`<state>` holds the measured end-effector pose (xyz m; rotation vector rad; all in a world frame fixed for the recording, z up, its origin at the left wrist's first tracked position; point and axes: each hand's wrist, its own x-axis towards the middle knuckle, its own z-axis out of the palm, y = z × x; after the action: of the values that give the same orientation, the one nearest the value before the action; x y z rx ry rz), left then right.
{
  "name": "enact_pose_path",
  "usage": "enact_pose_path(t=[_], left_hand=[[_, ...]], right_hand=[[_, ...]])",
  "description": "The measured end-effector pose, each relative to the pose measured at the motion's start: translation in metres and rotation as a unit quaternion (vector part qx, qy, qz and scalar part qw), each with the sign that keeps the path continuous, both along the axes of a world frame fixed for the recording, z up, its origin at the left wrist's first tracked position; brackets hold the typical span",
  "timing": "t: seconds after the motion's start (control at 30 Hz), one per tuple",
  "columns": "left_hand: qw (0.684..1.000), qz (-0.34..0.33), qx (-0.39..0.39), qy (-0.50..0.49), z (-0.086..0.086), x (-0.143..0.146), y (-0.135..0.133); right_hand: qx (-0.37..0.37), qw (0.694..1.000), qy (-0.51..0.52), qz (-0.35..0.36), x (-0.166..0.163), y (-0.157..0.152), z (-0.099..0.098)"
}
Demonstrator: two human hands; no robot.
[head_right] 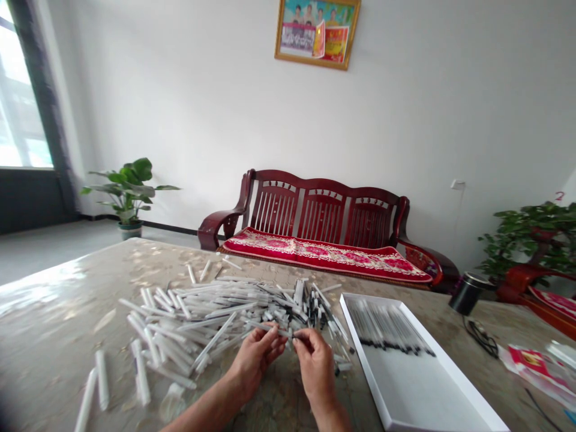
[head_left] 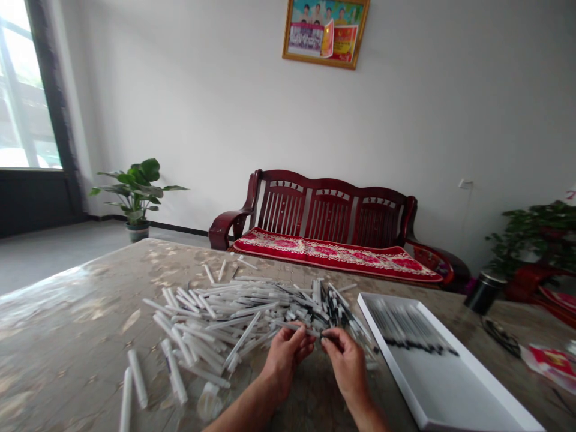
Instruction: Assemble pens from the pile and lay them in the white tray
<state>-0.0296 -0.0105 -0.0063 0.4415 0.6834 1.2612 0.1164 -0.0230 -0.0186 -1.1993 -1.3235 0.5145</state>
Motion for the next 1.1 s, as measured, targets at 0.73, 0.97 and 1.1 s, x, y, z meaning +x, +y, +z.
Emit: enact_pose_path(t=[0.73, 0.97, 1.1], left_hand=[[1.000, -0.013, 0.019, 0.012, -0.003, 0.001, -0.001], [0.999, -0.025, 0.023, 0.019, -0.004, 0.003, -0.002], [0.999, -0.019, 0.015, 0.023, -0.004, 0.003, -0.002]], right_hand=[[-0.084, 0.987, -0.134, 0.009, -0.002, -0.009, 0.004], [-0.097, 0.982, -0.160, -0.008, -0.003, -0.006, 0.004], [-0.112, 0.986, -0.124, 0.012, -0.003, -0.008, 0.006]])
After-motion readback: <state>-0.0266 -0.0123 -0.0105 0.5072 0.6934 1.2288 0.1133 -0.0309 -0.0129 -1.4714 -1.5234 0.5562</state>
